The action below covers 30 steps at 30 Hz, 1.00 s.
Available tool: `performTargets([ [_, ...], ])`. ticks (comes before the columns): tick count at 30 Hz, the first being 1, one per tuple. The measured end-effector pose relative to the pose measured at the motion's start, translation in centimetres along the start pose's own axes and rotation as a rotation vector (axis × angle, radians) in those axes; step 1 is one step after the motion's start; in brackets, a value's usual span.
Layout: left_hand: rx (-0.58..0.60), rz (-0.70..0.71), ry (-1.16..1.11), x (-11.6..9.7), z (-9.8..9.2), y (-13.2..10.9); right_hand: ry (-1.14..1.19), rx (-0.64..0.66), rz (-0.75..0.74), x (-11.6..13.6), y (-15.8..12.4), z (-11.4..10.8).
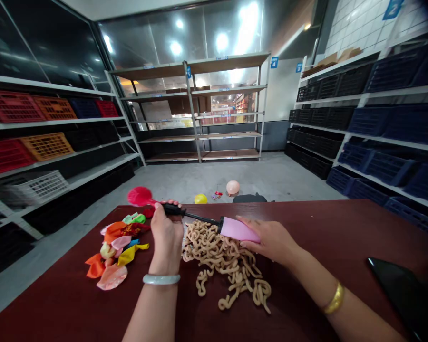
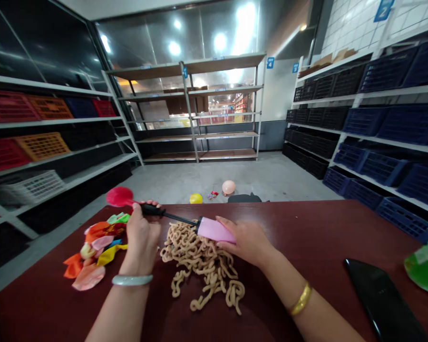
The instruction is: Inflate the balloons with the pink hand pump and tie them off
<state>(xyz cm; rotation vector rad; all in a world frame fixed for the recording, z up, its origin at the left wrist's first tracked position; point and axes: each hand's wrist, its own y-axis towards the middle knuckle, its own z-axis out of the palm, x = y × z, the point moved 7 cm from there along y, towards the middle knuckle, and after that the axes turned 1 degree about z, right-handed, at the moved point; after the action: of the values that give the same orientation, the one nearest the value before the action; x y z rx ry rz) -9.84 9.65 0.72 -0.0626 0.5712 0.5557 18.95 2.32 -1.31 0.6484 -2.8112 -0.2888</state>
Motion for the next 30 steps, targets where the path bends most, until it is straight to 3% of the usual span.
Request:
performTargets([
  [8, 0.117, -0.123, 0.09, 4.9, 2.4, -4.9, 0.088, -0.048, 0.028, 1.8, -0.2, 0.0],
  [11, 0.127, -0.143, 0.084, 5.8, 2.6, -6.2, 0.111, -0.054, 0.036, 2.5, -0.2, -0.1],
  [17, 0.21, -0.214, -0.044, 6.1, 3.1, -6.6, 0.203, -0.001, 0.113, 2.1, 0.1, 0.4],
  [24, 0.329, -0.277, 0.031, 4.5, 4.3, -6.8, 0.878, 0.279, 0.163, 2.7, -0.5, 0.4],
  [30, 0.444, -0.326, 0.055, 4.4, 5.0, -7.1, 0.978, 0.342, 0.194, 2.4, -0.7, 1.1],
])
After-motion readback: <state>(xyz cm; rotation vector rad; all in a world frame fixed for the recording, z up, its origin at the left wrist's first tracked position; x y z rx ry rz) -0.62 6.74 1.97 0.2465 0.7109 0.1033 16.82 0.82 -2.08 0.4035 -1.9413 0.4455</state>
